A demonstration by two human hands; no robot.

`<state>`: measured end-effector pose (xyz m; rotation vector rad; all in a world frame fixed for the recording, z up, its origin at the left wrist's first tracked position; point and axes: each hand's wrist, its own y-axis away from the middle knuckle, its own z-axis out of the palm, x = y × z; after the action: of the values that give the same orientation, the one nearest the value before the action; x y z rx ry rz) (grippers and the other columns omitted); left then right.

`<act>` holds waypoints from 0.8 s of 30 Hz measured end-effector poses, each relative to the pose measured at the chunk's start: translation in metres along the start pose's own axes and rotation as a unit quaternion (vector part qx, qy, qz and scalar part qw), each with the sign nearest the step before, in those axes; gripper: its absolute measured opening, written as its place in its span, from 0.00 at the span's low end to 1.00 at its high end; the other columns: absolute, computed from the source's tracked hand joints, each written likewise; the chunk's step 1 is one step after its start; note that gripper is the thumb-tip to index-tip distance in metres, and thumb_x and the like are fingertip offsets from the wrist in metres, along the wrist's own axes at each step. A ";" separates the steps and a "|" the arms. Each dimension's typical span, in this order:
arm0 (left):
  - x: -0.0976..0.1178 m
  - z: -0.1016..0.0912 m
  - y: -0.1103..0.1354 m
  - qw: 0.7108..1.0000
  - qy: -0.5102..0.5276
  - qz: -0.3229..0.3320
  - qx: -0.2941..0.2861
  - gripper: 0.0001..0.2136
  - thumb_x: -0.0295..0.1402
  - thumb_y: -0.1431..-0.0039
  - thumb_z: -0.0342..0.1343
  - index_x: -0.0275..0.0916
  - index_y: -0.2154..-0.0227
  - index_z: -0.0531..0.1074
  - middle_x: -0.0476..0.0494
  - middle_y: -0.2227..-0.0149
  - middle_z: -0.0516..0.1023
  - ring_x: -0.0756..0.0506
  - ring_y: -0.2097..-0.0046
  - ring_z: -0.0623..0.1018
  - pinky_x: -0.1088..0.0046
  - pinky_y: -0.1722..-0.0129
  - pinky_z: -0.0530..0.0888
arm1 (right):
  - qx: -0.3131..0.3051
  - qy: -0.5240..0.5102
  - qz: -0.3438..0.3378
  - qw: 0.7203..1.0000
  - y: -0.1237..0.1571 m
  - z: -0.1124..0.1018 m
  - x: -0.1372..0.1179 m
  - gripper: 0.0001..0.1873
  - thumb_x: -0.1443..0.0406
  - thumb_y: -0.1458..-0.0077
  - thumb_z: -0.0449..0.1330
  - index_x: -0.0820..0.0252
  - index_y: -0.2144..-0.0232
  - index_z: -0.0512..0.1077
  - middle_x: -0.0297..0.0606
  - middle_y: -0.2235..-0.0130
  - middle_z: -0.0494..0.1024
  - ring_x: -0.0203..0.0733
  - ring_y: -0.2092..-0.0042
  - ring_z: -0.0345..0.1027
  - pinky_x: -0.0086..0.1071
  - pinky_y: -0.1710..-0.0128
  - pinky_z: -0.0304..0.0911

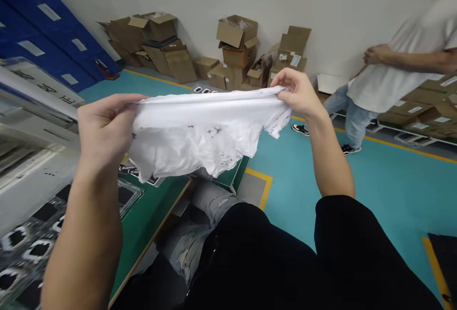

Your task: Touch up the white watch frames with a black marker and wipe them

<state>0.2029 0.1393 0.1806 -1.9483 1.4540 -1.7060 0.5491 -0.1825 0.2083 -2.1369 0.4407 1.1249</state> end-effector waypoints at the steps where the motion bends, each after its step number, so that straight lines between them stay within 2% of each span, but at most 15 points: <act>1: 0.002 -0.001 0.001 1.000 -0.003 0.004 -0.002 0.15 0.36 0.32 0.60 0.61 0.56 0.92 0.62 0.58 0.92 0.40 0.60 0.79 0.57 0.62 0.71 | 0.003 0.000 0.006 1.000 0.003 0.001 0.008 0.11 0.68 0.45 0.74 0.53 0.61 0.79 0.30 0.61 0.79 0.36 0.63 0.66 0.36 0.62 0.67; 2: 0.006 -0.002 0.002 1.000 -0.006 0.006 -0.013 0.16 0.35 0.32 0.59 0.60 0.55 0.92 0.61 0.57 0.93 0.39 0.59 0.82 0.57 0.61 0.73 | -0.019 0.008 0.017 1.000 0.007 0.004 0.016 0.13 0.66 0.46 0.73 0.53 0.57 0.80 0.31 0.61 0.78 0.38 0.63 0.66 0.37 0.63 0.67; 4: 0.020 0.002 0.005 0.998 -0.008 0.018 -0.051 0.17 0.30 0.35 0.59 0.57 0.56 0.92 0.57 0.56 0.93 0.39 0.59 0.85 0.58 0.61 0.76 | -0.103 0.046 0.033 0.993 0.016 0.014 0.027 0.19 0.63 0.48 0.73 0.53 0.52 0.81 0.33 0.61 0.78 0.42 0.63 0.68 0.41 0.61 0.71; 6: 0.036 0.012 0.008 0.990 -0.020 0.029 -0.140 0.19 0.26 0.35 0.57 0.52 0.56 0.92 0.50 0.57 0.93 0.41 0.62 0.86 0.60 0.61 0.78 | -0.194 0.108 0.024 0.975 0.026 0.035 0.032 0.20 0.61 0.47 0.74 0.53 0.51 0.82 0.39 0.56 0.81 0.51 0.54 0.75 0.51 0.48 0.77; 7: 0.044 0.018 0.010 0.979 -0.033 0.041 -0.199 0.20 0.25 0.34 0.55 0.50 0.57 0.92 0.49 0.59 0.93 0.43 0.64 0.85 0.62 0.62 0.78 | -0.216 0.140 0.002 0.966 0.033 0.049 0.032 0.20 0.58 0.46 0.75 0.53 0.52 0.83 0.45 0.48 0.82 0.58 0.44 0.77 0.58 0.37 0.75; 9: 0.057 0.032 0.013 0.952 -0.055 0.084 -0.290 0.21 0.24 0.33 0.52 0.48 0.59 0.92 0.47 0.64 0.91 0.43 0.66 0.85 0.63 0.63 0.78 | -0.214 0.154 -0.039 0.964 0.047 0.084 0.027 0.31 0.53 0.43 0.77 0.49 0.39 0.79 0.50 0.27 0.73 0.72 0.24 0.64 0.72 0.21 0.59; 11: 0.065 0.043 0.016 0.924 -0.077 0.119 -0.354 0.21 0.24 0.31 0.50 0.47 0.59 0.91 0.46 0.67 0.89 0.43 0.67 0.85 0.64 0.62 0.78 | -0.266 0.071 -0.071 0.959 0.062 0.120 0.018 0.45 0.46 0.41 0.78 0.42 0.27 0.69 0.46 0.18 0.63 0.71 0.18 0.56 0.70 0.18 0.56; 13: 0.068 0.046 0.019 0.910 -0.089 0.127 -0.385 0.20 0.26 0.29 0.51 0.48 0.59 0.91 0.46 0.71 0.86 0.43 0.69 0.84 0.64 0.62 0.78 | -0.292 -0.024 -0.072 0.953 0.074 0.151 0.008 0.49 0.43 0.44 0.80 0.41 0.26 0.69 0.45 0.22 0.71 0.65 0.22 0.65 0.61 0.21 0.66; 14: 0.068 0.044 0.020 0.909 -0.091 0.122 -0.388 0.19 0.27 0.28 0.52 0.49 0.58 0.91 0.46 0.72 0.85 0.43 0.69 0.84 0.64 0.62 0.78 | -0.284 -0.064 -0.060 0.955 0.077 0.163 0.004 0.43 0.43 0.43 0.79 0.42 0.30 0.73 0.43 0.29 0.79 0.62 0.29 0.74 0.56 0.27 0.73; 15: 0.067 0.040 0.021 0.912 -0.092 0.113 -0.384 0.19 0.29 0.27 0.53 0.51 0.56 0.91 0.46 0.72 0.85 0.43 0.70 0.84 0.64 0.62 0.77 | -0.274 -0.086 -0.044 0.957 0.078 0.171 0.001 0.34 0.44 0.40 0.77 0.45 0.37 0.78 0.41 0.38 0.85 0.58 0.38 0.80 0.52 0.34 0.77; 16: 0.065 0.034 0.022 0.917 -0.094 0.102 -0.374 0.18 0.30 0.26 0.54 0.52 0.53 0.91 0.47 0.71 0.85 0.43 0.70 0.84 0.64 0.62 0.77 | -0.268 -0.096 -0.030 0.958 0.077 0.177 -0.001 0.24 0.46 0.38 0.76 0.47 0.46 0.82 0.38 0.47 0.88 0.55 0.46 0.81 0.49 0.41 0.78; 18: 0.060 0.017 0.025 0.930 -0.103 0.077 -0.344 0.18 0.33 0.25 0.56 0.53 0.45 0.89 0.48 0.70 0.86 0.42 0.70 0.83 0.63 0.61 0.77 | -0.250 -0.105 -0.008 0.962 0.070 0.182 -0.003 0.16 0.48 0.37 0.75 0.50 0.59 0.82 0.34 0.61 0.84 0.47 0.59 0.76 0.43 0.53 0.74; 21: 0.050 -0.009 0.028 0.942 -0.121 0.042 -0.311 0.21 0.35 0.28 0.62 0.52 0.35 0.84 0.49 0.71 0.85 0.42 0.71 0.82 0.63 0.61 0.77 | -0.208 -0.104 0.001 0.973 0.056 0.179 -0.002 0.16 0.54 0.42 0.77 0.52 0.68 0.76 0.28 0.71 0.71 0.39 0.67 0.60 0.37 0.64 0.59; 23: 0.044 -0.021 0.031 0.942 -0.127 0.023 -0.310 0.18 0.36 0.29 0.64 0.50 0.40 0.87 0.49 0.70 0.86 0.42 0.70 0.82 0.63 0.61 0.77 | -0.193 -0.105 -0.023 0.975 0.049 0.178 -0.003 0.21 0.58 0.44 0.77 0.53 0.75 0.67 0.29 0.70 0.67 0.38 0.66 0.57 0.37 0.64 0.55; 24: 0.041 -0.025 0.032 0.941 -0.129 0.016 -0.312 0.14 0.37 0.29 0.64 0.49 0.45 0.89 0.48 0.69 0.87 0.43 0.70 0.82 0.63 0.61 0.77 | -0.200 -0.110 -0.036 0.973 0.047 0.178 -0.004 0.25 0.58 0.45 0.76 0.53 0.77 0.63 0.31 0.68 0.69 0.39 0.65 0.60 0.37 0.63 0.57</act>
<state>0.1594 0.1041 0.1948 -2.2984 2.0688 -0.9782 0.4147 -0.0919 0.1217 -2.3051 0.0319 1.4884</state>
